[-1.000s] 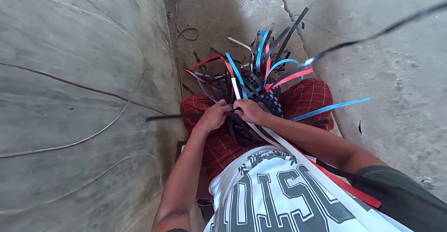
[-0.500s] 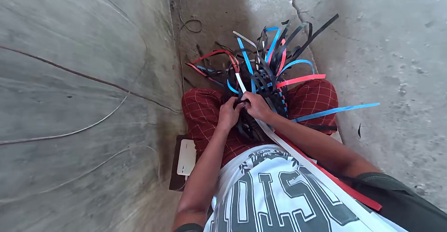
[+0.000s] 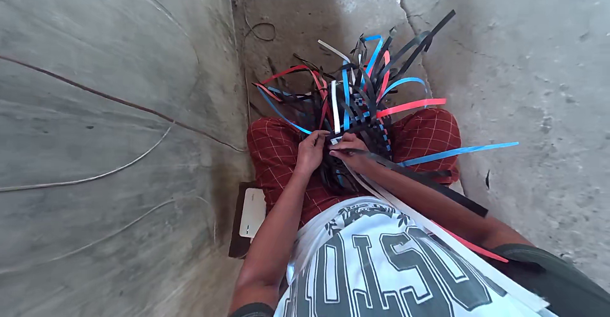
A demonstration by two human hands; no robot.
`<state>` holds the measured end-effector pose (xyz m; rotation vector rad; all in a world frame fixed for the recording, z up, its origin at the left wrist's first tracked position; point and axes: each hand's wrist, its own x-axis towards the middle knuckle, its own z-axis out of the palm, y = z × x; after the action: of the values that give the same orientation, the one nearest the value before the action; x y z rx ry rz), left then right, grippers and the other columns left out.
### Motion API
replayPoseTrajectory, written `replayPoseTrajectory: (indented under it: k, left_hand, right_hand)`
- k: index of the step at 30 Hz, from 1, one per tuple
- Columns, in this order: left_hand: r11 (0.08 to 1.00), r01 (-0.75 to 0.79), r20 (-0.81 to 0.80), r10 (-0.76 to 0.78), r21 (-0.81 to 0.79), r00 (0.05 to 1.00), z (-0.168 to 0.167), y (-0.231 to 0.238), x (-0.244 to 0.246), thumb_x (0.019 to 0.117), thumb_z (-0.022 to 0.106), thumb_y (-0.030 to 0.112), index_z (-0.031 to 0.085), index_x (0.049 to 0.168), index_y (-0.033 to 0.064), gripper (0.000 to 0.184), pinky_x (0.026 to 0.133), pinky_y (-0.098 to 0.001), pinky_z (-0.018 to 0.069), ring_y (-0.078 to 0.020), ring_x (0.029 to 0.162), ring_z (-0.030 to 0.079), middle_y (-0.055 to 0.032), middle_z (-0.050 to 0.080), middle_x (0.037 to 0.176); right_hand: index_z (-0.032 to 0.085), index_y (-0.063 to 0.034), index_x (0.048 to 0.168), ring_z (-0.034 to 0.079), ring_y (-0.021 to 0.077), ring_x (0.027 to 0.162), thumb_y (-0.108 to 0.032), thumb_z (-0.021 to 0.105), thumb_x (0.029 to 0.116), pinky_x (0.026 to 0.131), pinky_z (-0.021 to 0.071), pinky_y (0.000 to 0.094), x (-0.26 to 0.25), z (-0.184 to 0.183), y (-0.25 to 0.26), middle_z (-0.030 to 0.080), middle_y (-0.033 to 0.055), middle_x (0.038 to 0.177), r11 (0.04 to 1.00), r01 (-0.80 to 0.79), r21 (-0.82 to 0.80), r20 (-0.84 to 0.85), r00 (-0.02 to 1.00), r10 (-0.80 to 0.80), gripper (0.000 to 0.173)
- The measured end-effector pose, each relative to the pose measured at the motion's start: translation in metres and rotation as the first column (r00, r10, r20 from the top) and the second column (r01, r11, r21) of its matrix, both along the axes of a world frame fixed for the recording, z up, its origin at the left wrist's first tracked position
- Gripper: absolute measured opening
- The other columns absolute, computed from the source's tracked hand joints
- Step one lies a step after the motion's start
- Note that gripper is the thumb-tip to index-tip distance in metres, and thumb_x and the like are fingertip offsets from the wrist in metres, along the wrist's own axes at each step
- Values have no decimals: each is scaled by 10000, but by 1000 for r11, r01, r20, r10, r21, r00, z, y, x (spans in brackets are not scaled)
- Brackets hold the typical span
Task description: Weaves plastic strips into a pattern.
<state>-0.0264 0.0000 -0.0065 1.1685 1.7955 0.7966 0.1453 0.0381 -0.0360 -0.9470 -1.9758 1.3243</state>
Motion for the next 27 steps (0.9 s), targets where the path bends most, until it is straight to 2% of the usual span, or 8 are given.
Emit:
replayPoseTrajectory:
  k: [3,6,9,11,14,21,25,27]
  left_hand:
    - [991,37,-80,-47,-129,996,4,3,-2,1116,454,343,700,1157,5,421,909,-562,510,-335,969,677,-204,709,1018]
    - [984,92,-180,-118,-150,977,6,5,-1,1117,460,310,695,1103,-30,414,866,-581,519,-380,909,685,-232,702,941]
    - [986,105,-185,-128,-131,974,4,5,-2,1119,456,253,695,1091,-40,379,849,-579,519,-381,885,679,-236,694,920]
    - [984,130,-191,-152,-124,970,3,6,-2,1117,462,254,698,1088,-35,374,869,-569,517,-367,904,681,-227,698,932]
    - [972,198,-168,-218,-128,961,6,7,-5,1108,488,211,704,1143,-20,318,948,-552,508,-344,1001,691,-217,719,1024]
    - [965,260,-208,-263,-41,942,3,1,-13,1062,588,209,744,1053,-13,272,948,-524,536,-303,974,712,-182,741,1001]
    - [963,266,-193,-270,-45,943,4,5,-8,1069,565,196,722,957,-26,293,851,-514,531,-285,857,678,-172,704,884]
    - [953,303,-153,-304,-26,940,5,8,-11,1068,557,165,730,1000,-45,280,898,-513,536,-289,914,695,-187,722,944]
  right_hand:
    - [808,-46,966,586,181,880,-148,758,906,784,516,320,-5,6,-3,604,123,931,999,-20,37,37,999,19,129]
    - [775,-10,929,609,208,960,-190,717,921,818,542,336,-4,42,0,612,168,1076,999,32,-1,-4,999,-32,189]
    - [675,42,1173,636,195,1069,-179,522,1047,931,558,372,3,77,1,615,156,1239,936,154,-315,-109,974,-197,297]
    - [586,23,1324,634,180,987,-215,503,1079,891,541,370,4,71,-3,638,142,1173,786,204,-584,-6,967,-256,351]
    - [624,7,1190,615,96,693,-205,562,1065,651,526,253,-1,61,2,662,50,866,548,230,-804,168,972,-162,254]
    - [643,-95,1172,422,73,509,-337,454,1103,497,408,215,12,170,29,442,-9,651,847,116,-519,-149,963,-223,315]
    - [568,-17,1345,540,219,616,-259,583,1055,594,498,402,-12,103,50,606,151,824,879,146,-455,217,975,-49,378]
    - [629,-13,1263,554,198,655,-262,614,1038,637,498,396,-16,62,52,628,134,866,875,151,-460,264,964,-27,335]
